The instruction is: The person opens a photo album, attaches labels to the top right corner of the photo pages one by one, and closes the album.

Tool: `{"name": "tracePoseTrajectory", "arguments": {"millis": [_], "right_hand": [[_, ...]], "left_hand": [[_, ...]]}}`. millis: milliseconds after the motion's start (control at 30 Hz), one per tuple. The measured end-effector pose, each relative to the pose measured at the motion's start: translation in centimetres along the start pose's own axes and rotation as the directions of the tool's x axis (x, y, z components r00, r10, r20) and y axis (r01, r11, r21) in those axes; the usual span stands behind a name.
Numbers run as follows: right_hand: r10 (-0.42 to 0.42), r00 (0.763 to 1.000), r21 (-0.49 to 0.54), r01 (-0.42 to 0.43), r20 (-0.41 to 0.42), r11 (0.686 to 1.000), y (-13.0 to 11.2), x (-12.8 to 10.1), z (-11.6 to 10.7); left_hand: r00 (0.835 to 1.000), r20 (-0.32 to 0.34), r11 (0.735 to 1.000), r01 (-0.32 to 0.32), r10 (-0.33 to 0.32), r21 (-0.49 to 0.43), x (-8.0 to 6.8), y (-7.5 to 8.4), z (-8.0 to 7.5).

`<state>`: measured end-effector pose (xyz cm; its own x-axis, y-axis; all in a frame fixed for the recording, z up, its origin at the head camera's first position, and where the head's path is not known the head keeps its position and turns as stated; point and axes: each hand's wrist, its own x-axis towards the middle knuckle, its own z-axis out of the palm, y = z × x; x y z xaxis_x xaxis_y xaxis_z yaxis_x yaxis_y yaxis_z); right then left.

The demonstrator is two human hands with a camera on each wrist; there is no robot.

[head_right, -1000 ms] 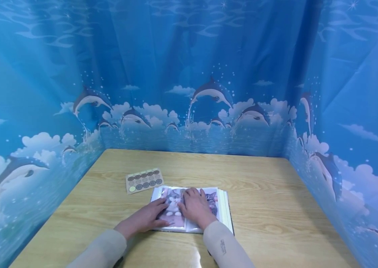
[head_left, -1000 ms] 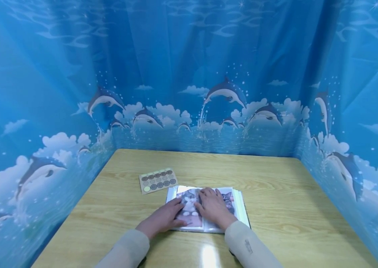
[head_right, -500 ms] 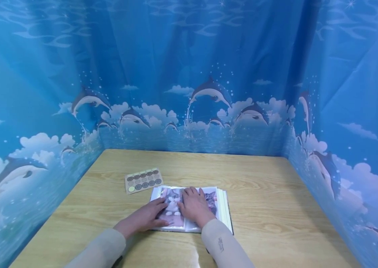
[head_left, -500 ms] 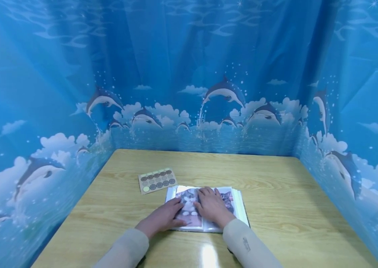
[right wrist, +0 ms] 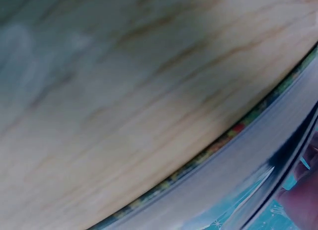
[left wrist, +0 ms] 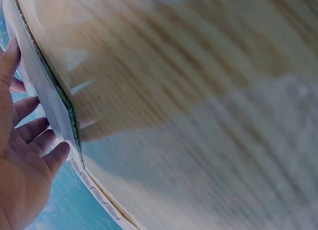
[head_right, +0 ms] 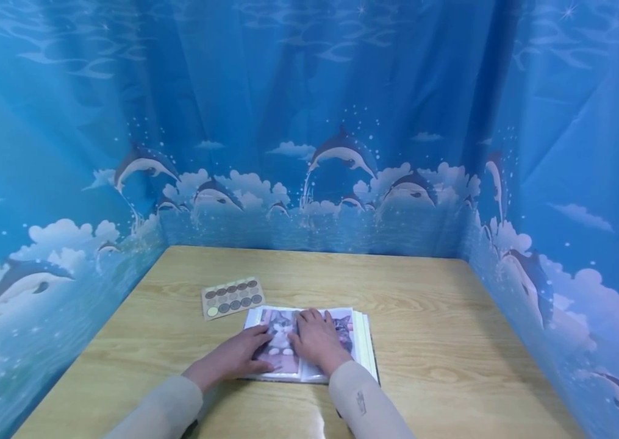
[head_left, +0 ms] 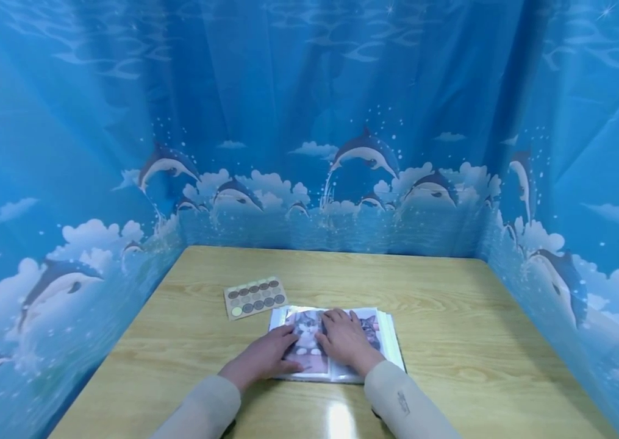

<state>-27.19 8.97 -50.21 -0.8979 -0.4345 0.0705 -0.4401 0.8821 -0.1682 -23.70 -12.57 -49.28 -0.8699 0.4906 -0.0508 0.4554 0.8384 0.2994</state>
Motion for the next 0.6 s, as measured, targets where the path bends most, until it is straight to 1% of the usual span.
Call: {"name": "tracePoseTrajectory", "arguments": {"millis": [300,433,600], "right_hand": [[0.0,1.0,0.008,0.0,-0.005,1.0,0.0,-0.2,0.0],[0.003,1.0,0.012,-0.003,-0.009,1.0,0.0,-0.3,-0.1],[0.019,1.0,0.036,-0.019,0.004,0.999,0.1,-0.4,-0.3]], "left_hand": [[1.0,-0.004,0.999,-0.008,0.009,0.038,-0.1,0.2,-0.3],[1.0,-0.003,0.999,-0.01,0.011,0.031,-0.3,0.2,-0.5],[0.999,-0.025,1.0,-0.021,0.021,0.011,-0.5,0.0,-1.1]]}}
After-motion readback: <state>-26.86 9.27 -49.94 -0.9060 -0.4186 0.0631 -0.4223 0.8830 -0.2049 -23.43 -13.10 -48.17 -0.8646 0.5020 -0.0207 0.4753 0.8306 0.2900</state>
